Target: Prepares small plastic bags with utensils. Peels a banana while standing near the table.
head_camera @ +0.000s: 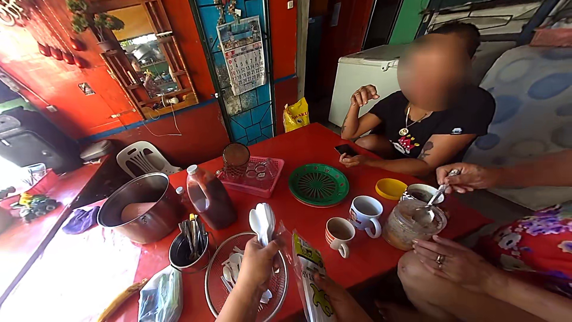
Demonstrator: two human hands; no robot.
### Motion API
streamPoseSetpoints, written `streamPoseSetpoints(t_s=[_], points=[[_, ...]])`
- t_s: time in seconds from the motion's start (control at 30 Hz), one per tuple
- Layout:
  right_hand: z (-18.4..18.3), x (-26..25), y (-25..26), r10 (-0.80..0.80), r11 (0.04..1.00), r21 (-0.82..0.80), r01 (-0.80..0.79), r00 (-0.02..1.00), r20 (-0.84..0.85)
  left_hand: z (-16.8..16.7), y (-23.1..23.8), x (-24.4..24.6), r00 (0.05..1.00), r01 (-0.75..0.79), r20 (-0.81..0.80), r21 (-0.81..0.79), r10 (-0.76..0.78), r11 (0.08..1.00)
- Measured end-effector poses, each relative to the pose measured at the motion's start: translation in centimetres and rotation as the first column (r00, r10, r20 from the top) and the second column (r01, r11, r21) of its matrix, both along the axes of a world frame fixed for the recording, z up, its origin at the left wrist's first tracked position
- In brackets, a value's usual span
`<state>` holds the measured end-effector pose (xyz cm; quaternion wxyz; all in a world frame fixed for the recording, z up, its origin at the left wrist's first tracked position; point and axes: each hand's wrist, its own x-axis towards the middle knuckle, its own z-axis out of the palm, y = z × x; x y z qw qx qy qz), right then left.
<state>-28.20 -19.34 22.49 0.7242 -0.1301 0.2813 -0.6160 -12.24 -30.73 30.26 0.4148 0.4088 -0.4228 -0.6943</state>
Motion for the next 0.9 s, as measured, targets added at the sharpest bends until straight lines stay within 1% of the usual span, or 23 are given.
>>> streamPoseSetpoints(t_s=[0.1, 0.23, 0.3, 0.37, 0.47, 0.53, 0.6, 0.7, 0.73, 0.8, 0.83, 0.9], points=[[0.0, 0.1, 0.1, 0.057, 0.998, -0.004, -0.057, 0.997, 0.046, 0.2, -1.2, -0.1, 0.996, -0.086, 0.018, -0.016, 0.087, 0.996], [-0.1, 0.3, 0.4, 0.140, 0.990, 0.001, -0.140, 0.990, -0.007, 0.6, -3.5, 0.6, 0.973, -0.225, 0.037, -0.041, 0.227, 0.973], [-0.4, 0.3, 0.5, 0.158, 0.987, -0.028, -0.157, 0.986, 0.044, 0.6, -4.5, 1.3, 0.972, -0.207, 0.096, -0.068, 0.213, 0.976], [-0.8, 0.1, 0.2, 0.173, 0.982, -0.101, -0.160, 0.975, 0.138, 0.5, -5.1, 2.4, 0.970, -0.083, 0.219, -0.104, 0.104, 0.991], [-1.0, -0.6, -0.7, 0.178, 0.968, -0.219, -0.125, 0.953, 0.244, 0.8, -4.4, 3.6, 0.908, 0.034, 0.418, -0.107, 0.014, 0.994], [-0.9, -1.1, -1.0, 0.113, 0.979, -0.194, -0.065, 0.963, 0.244, 1.7, -2.9, 4.1, 0.868, 0.119, 0.494, -0.104, -0.052, 0.987], [-0.9, -1.5, -1.1, 0.050, 0.991, -0.130, -0.022, 0.976, 0.213, 3.0, -0.4, 4.5, 0.819, 0.271, 0.543, -0.077, -0.188, 0.959], [-1.8, -2.1, -1.7, 0.034, 0.993, -0.115, -0.013, 0.983, 0.181, 4.6, 2.7, 4.8, 0.699, 0.529, 0.601, -0.068, -0.388, 0.846], [-1.9, -2.2, -1.8, 0.015, 0.994, -0.111, 0.002, 0.988, 0.156, 4.9, 3.5, 4.7, 0.656, 0.587, 0.627, -0.074, -0.421, 0.806], [-2.0, -2.1, -1.9, -0.032, 0.993, -0.109, 0.045, 0.993, 0.114, 5.0, 4.4, 4.5, 0.588, 0.653, 0.685, -0.087, -0.431, 0.753], [-1.9, -2.0, -2.0, -0.054, 0.993, -0.101, 0.065, 0.993, 0.109, 4.9, 4.6, 4.3, 0.553, 0.668, 0.720, -0.082, -0.419, 0.740], [-1.7, -1.7, -2.0, -0.079, 0.992, -0.090, 0.089, 0.990, 0.113, 4.6, 4.8, 3.8, 0.499, 0.659, 0.782, -0.062, -0.374, 0.750]])
